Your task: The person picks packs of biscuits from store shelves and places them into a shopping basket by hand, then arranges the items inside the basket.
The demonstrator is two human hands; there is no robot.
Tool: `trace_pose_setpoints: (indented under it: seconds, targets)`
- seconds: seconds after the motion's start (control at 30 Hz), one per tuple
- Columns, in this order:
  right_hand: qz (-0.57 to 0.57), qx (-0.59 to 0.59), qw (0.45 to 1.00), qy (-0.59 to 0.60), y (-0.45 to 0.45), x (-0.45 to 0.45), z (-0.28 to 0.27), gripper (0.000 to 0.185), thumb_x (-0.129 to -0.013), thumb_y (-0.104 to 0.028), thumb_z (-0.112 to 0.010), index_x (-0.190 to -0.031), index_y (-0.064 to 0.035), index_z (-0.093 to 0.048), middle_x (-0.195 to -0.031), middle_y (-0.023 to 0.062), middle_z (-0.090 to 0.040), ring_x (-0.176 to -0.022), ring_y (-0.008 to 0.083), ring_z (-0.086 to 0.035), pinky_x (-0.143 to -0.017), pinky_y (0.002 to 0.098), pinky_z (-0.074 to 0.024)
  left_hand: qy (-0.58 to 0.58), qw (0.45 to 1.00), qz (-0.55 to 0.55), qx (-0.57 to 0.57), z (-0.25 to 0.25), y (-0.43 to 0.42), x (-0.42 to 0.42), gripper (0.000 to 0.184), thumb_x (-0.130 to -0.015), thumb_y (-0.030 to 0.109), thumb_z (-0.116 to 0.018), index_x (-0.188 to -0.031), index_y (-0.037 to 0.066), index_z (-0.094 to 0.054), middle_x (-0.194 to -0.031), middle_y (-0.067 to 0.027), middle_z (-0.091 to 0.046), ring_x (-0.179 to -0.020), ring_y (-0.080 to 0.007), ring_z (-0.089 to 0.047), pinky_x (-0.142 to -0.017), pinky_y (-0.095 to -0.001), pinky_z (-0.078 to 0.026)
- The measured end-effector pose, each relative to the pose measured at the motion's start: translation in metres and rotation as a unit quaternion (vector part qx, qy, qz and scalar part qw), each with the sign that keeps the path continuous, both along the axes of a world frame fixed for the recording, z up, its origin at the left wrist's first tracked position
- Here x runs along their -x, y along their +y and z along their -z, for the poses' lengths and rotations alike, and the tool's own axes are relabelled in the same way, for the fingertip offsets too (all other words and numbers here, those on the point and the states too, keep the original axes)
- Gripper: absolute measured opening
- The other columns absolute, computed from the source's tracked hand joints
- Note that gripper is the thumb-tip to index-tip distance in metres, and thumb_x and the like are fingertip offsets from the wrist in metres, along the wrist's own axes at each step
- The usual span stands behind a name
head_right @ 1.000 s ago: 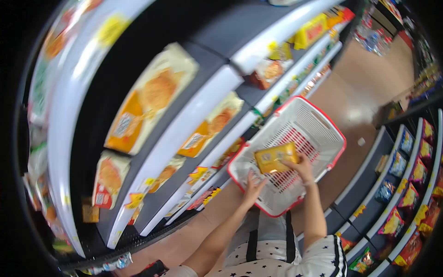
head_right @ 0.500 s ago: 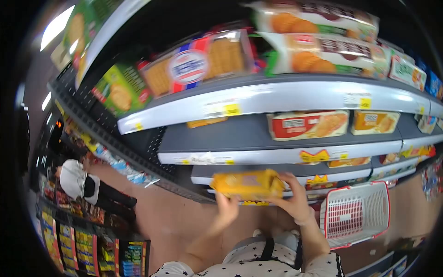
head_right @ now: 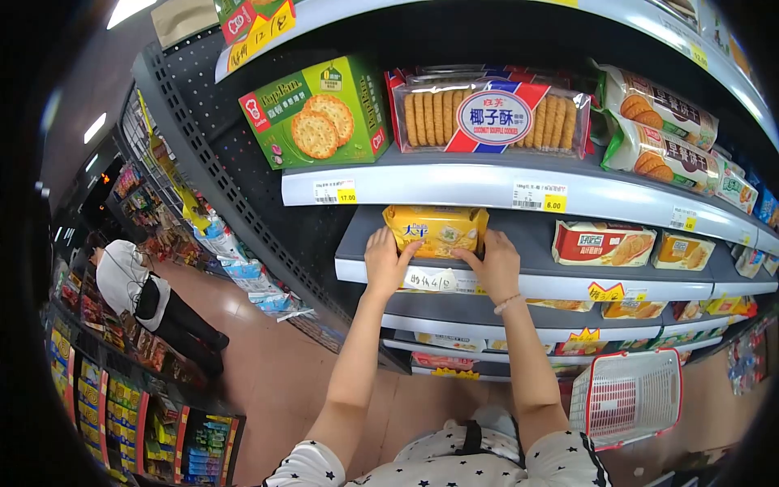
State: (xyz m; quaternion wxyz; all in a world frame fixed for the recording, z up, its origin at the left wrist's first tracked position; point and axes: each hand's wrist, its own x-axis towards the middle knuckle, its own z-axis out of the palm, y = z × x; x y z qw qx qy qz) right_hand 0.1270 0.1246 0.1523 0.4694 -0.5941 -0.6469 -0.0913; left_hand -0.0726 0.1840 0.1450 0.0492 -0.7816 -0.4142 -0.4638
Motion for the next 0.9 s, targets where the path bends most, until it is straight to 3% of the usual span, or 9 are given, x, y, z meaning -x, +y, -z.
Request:
trace_pose_setpoints:
  seconds: [0.07, 0.17, 0.3, 0.53, 0.63, 0.73, 0.8, 0.87, 0.9]
  targets:
    - [0.009, 0.038, 0.999, 0.005, 0.0, 0.0, -0.001, 0.048, -0.065, -0.04, -0.074, -0.081, 0.0007, -0.055, -0.073, 0.0121, -0.056, -0.068, 0.0287, -0.055, -0.059, 0.0359, -0.0454, 0.023, 0.999, 0.008, 0.033, 0.0, -0.001, 0.001, 0.051, -0.078, 0.032, -0.064, -0.111, -0.004, -0.047, -0.094, -0.0183, -0.055, -0.09, -0.0355, -0.051, -0.08, -0.0415, -0.039]
    - [0.001, 0.055, 0.998, 0.006, -0.002, 0.003, -0.006, 0.055, -0.064, -0.038, -0.075, -0.095, 0.002, -0.055, -0.079, 0.0131, -0.057, -0.072, 0.0291, -0.056, -0.063, 0.0364, -0.0464, -0.004, 0.999, -0.011, 0.048, 0.001, -0.003, 0.001, 0.097, -0.079, 0.037, -0.063, -0.135, -0.012, -0.001, -0.11, -0.028, -0.051, -0.103, -0.0408, -0.048, -0.092, -0.0413, -0.036]
    - [0.02, -0.023, 0.998, -0.054, 0.001, 0.004, 0.0, 0.082, -0.059, -0.033, -0.079, -0.122, 0.0065, -0.042, -0.1, 0.0189, -0.056, -0.093, 0.0315, -0.054, -0.077, 0.0373, -0.0458, -0.023, 1.0, -0.019, -0.004, 0.009, 0.002, 0.001, 0.091, -0.08, 0.037, -0.063, -0.133, -0.015, -0.01, -0.128, -0.0344, -0.035, -0.119, -0.0457, -0.036, -0.1, -0.0429, -0.03]
    - [0.056, -0.123, 0.985, -0.108, -0.003, 0.01, 0.002, 0.098, -0.057, -0.031, -0.08, -0.13, 0.0082, -0.028, -0.12, 0.021, -0.049, -0.112, 0.0356, -0.043, -0.093, 0.0405, -0.0356, -0.062, 0.996, -0.007, -0.061, 0.007, -0.004, 0.004, 0.087, -0.079, 0.035, -0.064, -0.135, -0.01, -0.014, -0.134, -0.0318, -0.029, -0.127, -0.0478, -0.021, -0.103, -0.0523, -0.018]
    - [0.052, -0.18, 0.981, -0.059, -0.039, 0.007, 0.031, 0.071, -0.071, -0.019, -0.07, -0.129, 0.0003, -0.033, -0.127, 0.018, -0.045, -0.118, 0.0348, -0.037, -0.099, 0.0438, -0.0258, -0.117, 0.991, -0.047, -0.045, 0.031, -0.043, 0.029, 0.071, -0.081, 0.026, -0.06, -0.134, -0.005, -0.023, -0.139, -0.0247, -0.027, -0.13, -0.0463, -0.017, -0.104, -0.0577, -0.008]
    - [0.03, -0.18, 0.983, -0.026, -0.078, 0.003, 0.11, 0.041, -0.075, -0.012, -0.059, -0.112, -0.0018, -0.046, -0.109, 0.0154, -0.052, -0.1, 0.0307, -0.047, -0.092, 0.0422, -0.031, -0.166, 0.975, -0.029, -0.142, 0.129, -0.063, 0.05, 0.043, -0.08, 0.018, -0.054, -0.117, 0.001, -0.04, -0.122, -0.0186, -0.043, -0.124, -0.042, -0.03, -0.1, -0.0595, -0.017]
    - [-0.017, -0.031, 0.999, 0.015, -0.097, 0.008, 0.157, 0.034, -0.074, -0.011, -0.06, -0.105, -0.0009, -0.049, -0.105, 0.0166, -0.053, -0.097, 0.032, -0.047, -0.09, 0.0428, -0.0318, -0.095, 0.991, -0.058, -0.072, 0.178, -0.067, 0.058, 0.052, -0.08, 0.015, -0.057, -0.123, -0.002, -0.034, -0.127, -0.0209, -0.038, -0.122, -0.0416, -0.03, -0.1, -0.0565, -0.02]
    - [-0.024, 0.056, 0.997, 0.037, -0.083, 0.021, 0.175, 0.034, -0.074, -0.012, -0.062, -0.103, 0.0005, -0.049, -0.104, 0.0182, -0.052, -0.097, 0.0355, -0.047, -0.09, 0.0439, -0.0328, -0.184, 0.97, -0.053, 0.149, 0.196, -0.059, 0.059, 0.06, -0.078, 0.012, -0.061, -0.127, -0.003, -0.03, -0.129, -0.0228, -0.031, -0.122, -0.0418, -0.029, -0.102, -0.0507, -0.022]
    - [-0.008, 0.068, 0.997, 0.046, -0.066, 0.031, 0.174, 0.035, -0.074, -0.012, -0.064, -0.103, 0.0008, -0.05, -0.104, 0.019, -0.052, -0.098, 0.0361, -0.046, -0.09, 0.0445, -0.0331, -0.216, 0.964, -0.048, 0.149, 0.197, -0.047, 0.06, 0.07, -0.076, 0.009, -0.064, -0.131, -0.005, -0.024, -0.132, -0.0255, -0.024, -0.123, -0.0427, -0.027, -0.102, -0.0447, -0.023]
